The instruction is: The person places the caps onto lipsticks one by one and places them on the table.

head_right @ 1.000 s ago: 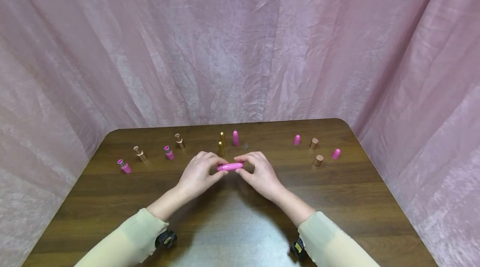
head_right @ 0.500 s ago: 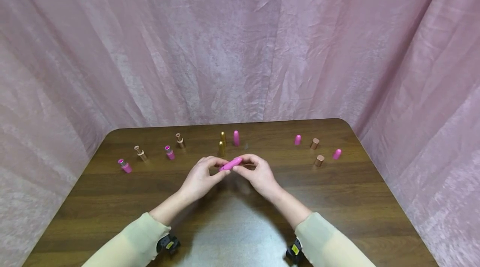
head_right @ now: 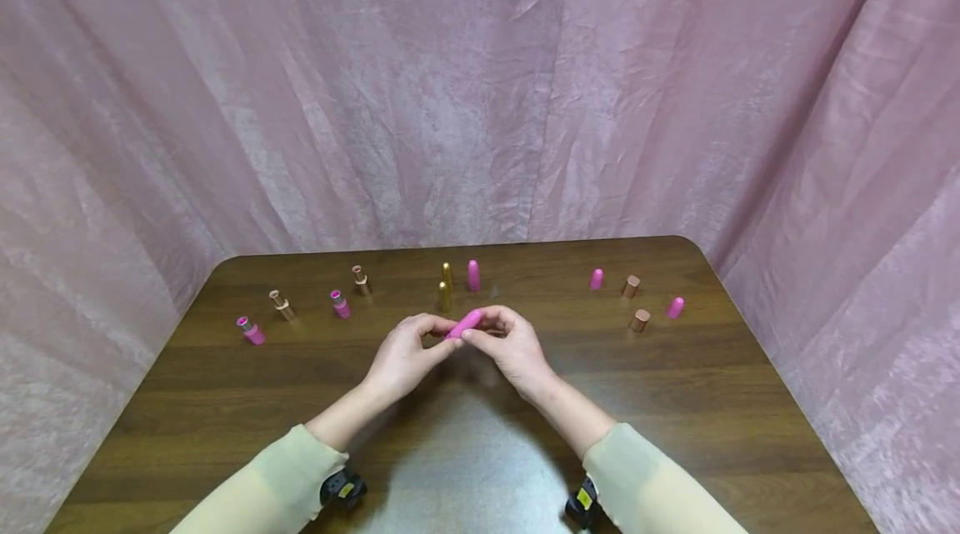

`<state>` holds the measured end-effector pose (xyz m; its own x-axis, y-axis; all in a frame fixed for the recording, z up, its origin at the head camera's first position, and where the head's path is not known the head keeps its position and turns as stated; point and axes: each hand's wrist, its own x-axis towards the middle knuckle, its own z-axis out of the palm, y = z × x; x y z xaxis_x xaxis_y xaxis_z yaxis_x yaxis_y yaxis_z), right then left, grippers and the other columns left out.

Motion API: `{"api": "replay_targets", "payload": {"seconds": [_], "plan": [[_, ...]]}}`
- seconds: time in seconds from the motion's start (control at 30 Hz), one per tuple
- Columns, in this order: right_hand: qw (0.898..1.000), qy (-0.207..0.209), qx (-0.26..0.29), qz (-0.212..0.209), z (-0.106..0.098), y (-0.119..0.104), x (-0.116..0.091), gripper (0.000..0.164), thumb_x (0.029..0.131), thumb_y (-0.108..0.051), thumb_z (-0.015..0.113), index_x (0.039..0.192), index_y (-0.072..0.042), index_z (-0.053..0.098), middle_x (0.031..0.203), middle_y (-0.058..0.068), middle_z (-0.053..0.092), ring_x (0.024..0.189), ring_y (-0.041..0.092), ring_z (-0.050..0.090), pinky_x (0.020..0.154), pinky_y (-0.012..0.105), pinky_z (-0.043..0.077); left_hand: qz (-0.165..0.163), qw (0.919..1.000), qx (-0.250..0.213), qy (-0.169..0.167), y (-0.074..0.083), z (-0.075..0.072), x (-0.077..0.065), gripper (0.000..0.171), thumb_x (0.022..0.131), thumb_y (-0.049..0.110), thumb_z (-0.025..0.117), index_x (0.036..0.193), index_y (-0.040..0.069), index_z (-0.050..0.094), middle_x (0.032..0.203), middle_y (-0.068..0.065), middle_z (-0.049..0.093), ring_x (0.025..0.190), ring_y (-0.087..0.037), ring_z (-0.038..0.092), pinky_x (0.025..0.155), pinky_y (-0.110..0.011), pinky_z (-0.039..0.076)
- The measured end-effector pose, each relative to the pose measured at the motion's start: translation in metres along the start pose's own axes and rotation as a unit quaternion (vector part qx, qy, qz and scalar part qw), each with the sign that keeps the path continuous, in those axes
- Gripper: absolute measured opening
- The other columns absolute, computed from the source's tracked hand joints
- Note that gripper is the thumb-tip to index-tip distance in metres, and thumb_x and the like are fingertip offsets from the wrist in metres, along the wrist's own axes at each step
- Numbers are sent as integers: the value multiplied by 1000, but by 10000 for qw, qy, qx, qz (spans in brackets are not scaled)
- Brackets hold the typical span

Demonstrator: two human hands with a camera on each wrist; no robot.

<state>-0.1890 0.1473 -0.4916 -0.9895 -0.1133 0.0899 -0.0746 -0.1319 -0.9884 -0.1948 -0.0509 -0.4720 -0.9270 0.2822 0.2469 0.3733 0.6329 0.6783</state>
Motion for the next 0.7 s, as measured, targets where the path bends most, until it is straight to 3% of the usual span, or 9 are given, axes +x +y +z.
{"api": "replay_targets", "payload": {"seconds": [0.17,0.27,0.33,0.47,0.6,0.7], "plan": [[9995,67,-310,0,-5,1,5,32,89,-6,79,116,4,65,106,11,71,98,18,65,88,28,51,172,9994,226,-219,-2,-4,-3,42,93,43,75,127,19,73,119,5,71,111,-19,62,91,-42,50],[9960,120,-870,-134,-14,0,12,30,90,-10,78,115,-1,66,106,11,71,99,21,66,88,28,51,491,9935,903,-496,-8,-13,-8,61,96,53,67,145,17,59,136,-1,64,125,-25,57,103,-47,45],[9895,159,-1413,-276,-20,-1,20,26,91,-12,78,113,-4,67,104,9,72,97,23,66,87,31,52,801,9820,1575,-672,-14,-20,-14,69,97,58,63,152,17,51,145,-4,58,133,-28,52,111,-50,38],[9598,262,-2728,-609,-28,-2,38,22,91,-14,78,110,-9,68,101,3,72,99,22,63,87,37,53,1551,9422,2819,-931,-25,-31,-28,78,96,64,58,158,20,42,157,-8,46,144,-32,40,119,-56,24],[9243,395,-3727,-717,-28,-1,53,24,90,-21,79,110,-12,69,104,0,71,107,21,56,92,42,49,1982,9140,3307,-1265,-30,-33,-40,82,96,69,51,162,23,33,166,-9,29,152,-31,25,122,-58,12],[9157,407,-3954,-582,-27,1,62,27,91,-24,78,114,-12,68,108,0,70,110,22,55,94,45,46,2180,9043,3366,-1463,-30,-33,-47,83,97,71,47,163,23,30,169,-9,20,154,-31,18,122,-59,7]]}}
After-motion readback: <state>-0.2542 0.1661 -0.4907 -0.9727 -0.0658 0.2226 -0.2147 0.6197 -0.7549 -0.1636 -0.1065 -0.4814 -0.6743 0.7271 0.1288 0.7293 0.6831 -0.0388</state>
